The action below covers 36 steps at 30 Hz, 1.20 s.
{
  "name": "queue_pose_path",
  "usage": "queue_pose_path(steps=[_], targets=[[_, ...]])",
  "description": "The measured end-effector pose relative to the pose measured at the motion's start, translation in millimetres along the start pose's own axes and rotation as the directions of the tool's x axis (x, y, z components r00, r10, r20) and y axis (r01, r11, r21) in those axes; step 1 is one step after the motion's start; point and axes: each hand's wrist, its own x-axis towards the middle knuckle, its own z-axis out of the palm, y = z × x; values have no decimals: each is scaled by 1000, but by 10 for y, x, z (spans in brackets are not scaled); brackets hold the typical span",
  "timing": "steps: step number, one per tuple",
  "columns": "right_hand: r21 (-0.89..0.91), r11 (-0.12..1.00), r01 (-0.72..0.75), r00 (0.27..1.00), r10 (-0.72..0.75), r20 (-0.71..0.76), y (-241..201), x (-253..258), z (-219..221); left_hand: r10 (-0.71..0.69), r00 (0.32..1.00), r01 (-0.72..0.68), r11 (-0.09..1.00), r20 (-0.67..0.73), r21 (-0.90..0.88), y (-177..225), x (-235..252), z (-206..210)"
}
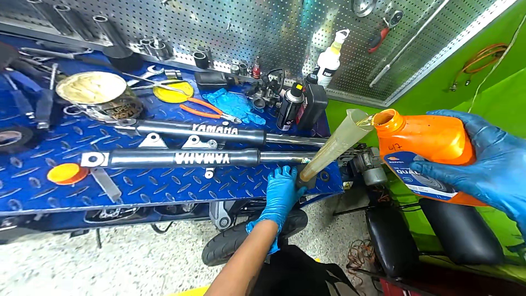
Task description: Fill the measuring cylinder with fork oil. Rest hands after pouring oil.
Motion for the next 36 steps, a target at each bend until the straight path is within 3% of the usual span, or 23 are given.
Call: queue_pose_path(steps=[30, 36], targets=[[5, 1000, 3, 999, -4, 37, -26, 53, -91, 2, 1000, -2, 1000, -10, 11, 15, -2, 3], [5, 999, -50, 995, 49, 84, -100, 55, -135, 7, 1000, -7, 1000, -16, -13, 18, -27, -15]])
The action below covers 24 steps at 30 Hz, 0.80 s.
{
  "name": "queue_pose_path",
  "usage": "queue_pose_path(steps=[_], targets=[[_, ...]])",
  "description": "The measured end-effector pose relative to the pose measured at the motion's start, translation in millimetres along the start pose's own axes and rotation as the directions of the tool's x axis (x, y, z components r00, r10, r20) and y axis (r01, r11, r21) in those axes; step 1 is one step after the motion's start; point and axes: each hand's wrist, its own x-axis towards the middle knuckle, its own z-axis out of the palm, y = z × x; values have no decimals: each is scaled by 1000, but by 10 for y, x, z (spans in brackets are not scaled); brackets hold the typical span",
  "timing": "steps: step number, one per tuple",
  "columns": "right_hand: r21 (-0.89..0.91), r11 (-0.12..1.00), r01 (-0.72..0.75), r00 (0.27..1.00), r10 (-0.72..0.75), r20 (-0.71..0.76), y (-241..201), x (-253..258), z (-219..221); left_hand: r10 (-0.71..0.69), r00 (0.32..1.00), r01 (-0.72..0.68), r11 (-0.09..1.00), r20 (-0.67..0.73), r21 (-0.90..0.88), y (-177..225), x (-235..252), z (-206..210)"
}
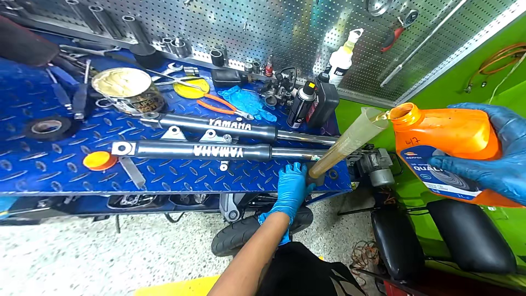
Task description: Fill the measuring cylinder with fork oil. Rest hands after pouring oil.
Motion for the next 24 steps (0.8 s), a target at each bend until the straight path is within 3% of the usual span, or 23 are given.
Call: queue_pose_path(steps=[17, 24], targets=[[-9, 1000, -24, 999, 23, -22, -15, 23, -1, 10, 999, -10, 1000, -37, 17, 2, 1, 13], [-7, 1000, -25, 999, 25, -22, -55, 13, -5, -20, 999, 18, 999, 45, 33, 26, 29, -46]])
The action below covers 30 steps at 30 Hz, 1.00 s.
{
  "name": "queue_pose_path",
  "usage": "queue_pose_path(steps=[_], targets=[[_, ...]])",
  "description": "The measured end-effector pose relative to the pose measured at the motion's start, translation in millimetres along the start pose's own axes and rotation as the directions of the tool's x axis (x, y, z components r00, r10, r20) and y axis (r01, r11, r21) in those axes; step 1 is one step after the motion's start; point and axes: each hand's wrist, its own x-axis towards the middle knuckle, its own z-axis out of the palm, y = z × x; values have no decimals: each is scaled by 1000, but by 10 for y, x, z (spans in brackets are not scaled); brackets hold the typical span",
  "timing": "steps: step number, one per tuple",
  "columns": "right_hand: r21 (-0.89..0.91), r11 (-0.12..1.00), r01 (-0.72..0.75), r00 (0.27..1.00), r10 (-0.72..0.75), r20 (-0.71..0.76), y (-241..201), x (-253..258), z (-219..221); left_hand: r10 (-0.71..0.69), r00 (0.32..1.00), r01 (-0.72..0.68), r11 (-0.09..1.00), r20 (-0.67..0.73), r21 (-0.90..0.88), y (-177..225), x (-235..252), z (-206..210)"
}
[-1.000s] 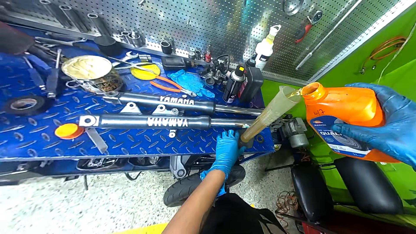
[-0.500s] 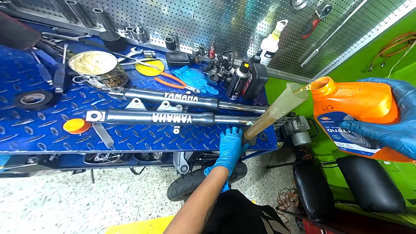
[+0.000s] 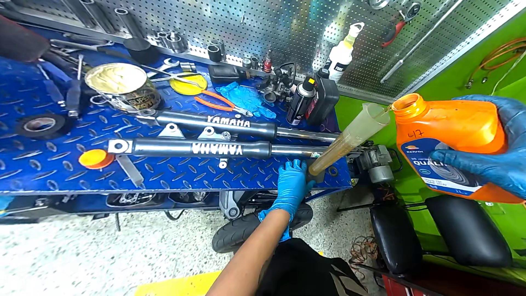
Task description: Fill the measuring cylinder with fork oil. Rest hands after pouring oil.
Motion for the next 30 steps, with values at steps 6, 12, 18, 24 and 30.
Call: queue_pose_path(steps=[6, 12, 18, 24, 30], targets=[[-6, 1000, -12, 1000, 12, -1, 25, 23, -4, -1, 1000, 1, 1000, -9, 2, -1, -1, 12], [-3, 1000, -13, 1000, 13, 3, 7, 24, 0, 1, 1000, 0, 1000, -18, 10, -5, 3, 32], [1, 1000, -13, 1000, 13, 6, 12, 23, 2, -4, 1000, 4, 1000, -11, -4, -5, 7, 22], [-2, 1000, -3, 1000, 3, 13, -3, 19, -10, 6, 1000, -6, 1000, -18, 5, -5, -2, 24], [-11, 1000, -14, 1000, 14, 13, -32, 17, -20, 8, 1000, -8, 1000, -21, 2, -7, 3, 27]])
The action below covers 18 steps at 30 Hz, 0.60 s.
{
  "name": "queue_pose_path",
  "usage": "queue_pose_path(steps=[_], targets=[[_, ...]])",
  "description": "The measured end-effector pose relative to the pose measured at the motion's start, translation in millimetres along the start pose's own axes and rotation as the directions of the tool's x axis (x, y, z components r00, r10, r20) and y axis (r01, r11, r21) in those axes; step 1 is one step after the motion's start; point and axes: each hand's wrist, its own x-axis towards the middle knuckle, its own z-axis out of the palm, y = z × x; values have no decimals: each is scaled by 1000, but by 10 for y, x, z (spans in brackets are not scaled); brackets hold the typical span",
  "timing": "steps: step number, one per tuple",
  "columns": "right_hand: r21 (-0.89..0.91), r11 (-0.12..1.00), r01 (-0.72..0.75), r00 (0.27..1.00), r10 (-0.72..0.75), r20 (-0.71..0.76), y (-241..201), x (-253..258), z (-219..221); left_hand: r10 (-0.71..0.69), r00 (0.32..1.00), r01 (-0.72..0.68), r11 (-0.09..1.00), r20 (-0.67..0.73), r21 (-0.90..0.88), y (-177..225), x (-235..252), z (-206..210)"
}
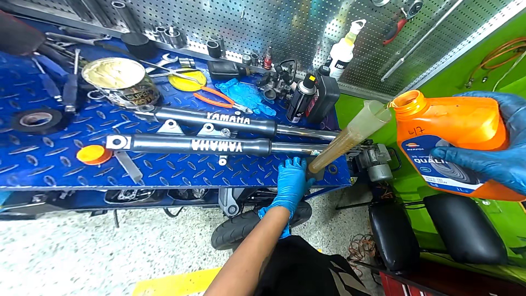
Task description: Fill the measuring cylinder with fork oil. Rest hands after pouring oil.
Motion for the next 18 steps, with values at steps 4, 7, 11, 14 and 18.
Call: queue_pose_path(steps=[4, 7, 11, 14, 18], targets=[[6, 1000, -3, 1000, 3, -4, -20, -1, -9, -4, 1000, 4, 1000, 4, -3, 2, -1, -6], [-4, 1000, 8, 1000, -8, -17, 39, 29, 3, -8, 1000, 8, 1000, 10, -2, 5, -3, -13], [-14, 1000, 10, 999, -10, -34, 106, 56, 20, -8, 1000, 8, 1000, 10, 2, 9, -9, -16], [26, 1000, -17, 1000, 18, -22, 65, 38, 22, -5, 1000, 5, 1000, 10, 0, 8, -1, -19], [118, 993, -33, 999, 37, -34, 58, 26, 88, 3, 1000, -3, 1000, 5, -3, 3, 0, -13]])
